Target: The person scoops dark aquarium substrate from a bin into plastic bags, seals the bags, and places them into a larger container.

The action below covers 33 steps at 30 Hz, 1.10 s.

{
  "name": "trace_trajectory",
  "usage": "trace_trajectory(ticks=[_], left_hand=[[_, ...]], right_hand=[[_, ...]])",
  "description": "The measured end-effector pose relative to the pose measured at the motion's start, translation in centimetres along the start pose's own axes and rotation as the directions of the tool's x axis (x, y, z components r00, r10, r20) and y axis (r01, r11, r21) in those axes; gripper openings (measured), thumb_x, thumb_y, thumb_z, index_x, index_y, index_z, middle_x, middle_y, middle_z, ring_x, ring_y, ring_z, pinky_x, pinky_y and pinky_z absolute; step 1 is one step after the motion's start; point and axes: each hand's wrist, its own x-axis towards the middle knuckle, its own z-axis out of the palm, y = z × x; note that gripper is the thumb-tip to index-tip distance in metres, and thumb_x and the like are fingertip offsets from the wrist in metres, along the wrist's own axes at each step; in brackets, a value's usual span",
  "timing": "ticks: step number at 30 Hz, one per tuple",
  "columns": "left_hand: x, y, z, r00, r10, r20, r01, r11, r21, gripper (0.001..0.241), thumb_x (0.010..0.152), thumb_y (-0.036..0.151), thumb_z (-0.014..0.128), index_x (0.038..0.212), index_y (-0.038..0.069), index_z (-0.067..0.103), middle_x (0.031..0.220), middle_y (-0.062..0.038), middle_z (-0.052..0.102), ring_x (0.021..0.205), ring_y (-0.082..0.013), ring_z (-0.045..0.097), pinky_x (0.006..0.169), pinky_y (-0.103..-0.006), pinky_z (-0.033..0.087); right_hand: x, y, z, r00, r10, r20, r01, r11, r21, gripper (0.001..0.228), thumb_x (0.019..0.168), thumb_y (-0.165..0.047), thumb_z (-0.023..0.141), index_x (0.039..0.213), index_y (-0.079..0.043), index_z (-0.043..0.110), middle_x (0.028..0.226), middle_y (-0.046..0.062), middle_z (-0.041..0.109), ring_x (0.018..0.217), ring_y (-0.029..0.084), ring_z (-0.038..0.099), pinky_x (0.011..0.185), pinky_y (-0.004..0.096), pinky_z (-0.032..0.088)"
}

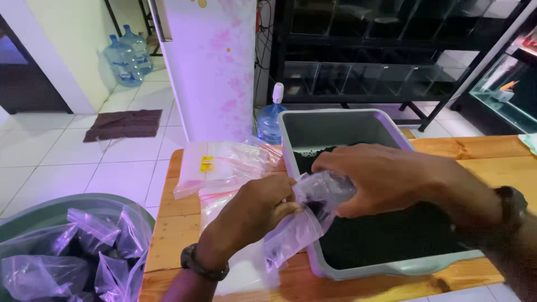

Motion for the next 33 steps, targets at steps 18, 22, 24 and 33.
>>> trace_trajectory(ticks=[18, 22, 24, 33], left_hand=[[-1.8, 0.3, -1.2, 0.996, -0.085, 0.007, 0.085, 0.993, -0.079, 0.033, 0.099, 0.015, 0.086, 0.087, 0.013, 0.054, 0.084, -0.003, 0.062, 0.074, -0.0241, 0.060, 0.069, -0.0401, 0.046], [-1.8, -0.4, -0.2, 0.999, -0.049, -0.014, 0.048, 0.998, -0.041, 0.030, 0.098, 0.019, 0.085, 0.084, 0.012, 0.059, 0.084, -0.004, 0.065, 0.077, -0.0265, 0.062, 0.068, -0.0424, 0.046], [-1.8, -0.8, 0.2, 0.999, 0.026, -0.030, -0.026, 0.999, 0.020, 0.035, 0.099, 0.021, 0.086, 0.082, 0.011, 0.057, 0.085, -0.005, 0.064, 0.077, -0.0278, 0.060, 0.065, -0.0440, 0.045], [-1.4, 0.1, -0.9, 0.999, -0.042, 0.000, 0.042, 0.997, -0.060, 0.030, 0.100, 0.017, 0.084, 0.087, 0.011, 0.057, 0.083, -0.005, 0.063, 0.075, -0.0263, 0.060, 0.067, -0.0417, 0.045]], right_hand=[[6.1, 17.4, 16.9, 0.956, 0.194, 0.218, -0.239, 0.950, 0.203, 0.072, 0.077, -0.045, 0.091, 0.143, -0.035, 0.063, 0.125, -0.003, 0.083, 0.106, 0.015, 0.079, 0.093, 0.032, 0.059], [8.8, 10.7, 16.8, 0.959, -0.041, 0.281, -0.106, 0.866, 0.489, 0.058, 0.083, -0.029, 0.088, 0.133, -0.022, 0.061, 0.102, 0.001, 0.075, 0.069, 0.012, 0.068, 0.055, 0.026, 0.058], [9.3, 8.6, 16.0, 0.953, -0.070, 0.295, -0.132, 0.781, 0.610, 0.065, 0.083, -0.015, 0.087, 0.139, -0.020, 0.054, 0.083, 0.002, 0.060, 0.060, 0.014, 0.053, 0.054, 0.030, 0.045], [7.7, 11.1, 15.7, 0.965, -0.046, 0.256, -0.181, 0.588, 0.789, 0.076, 0.080, 0.001, 0.085, 0.149, -0.016, 0.060, 0.110, 0.013, 0.075, 0.087, 0.021, 0.075, 0.071, 0.032, 0.070]])
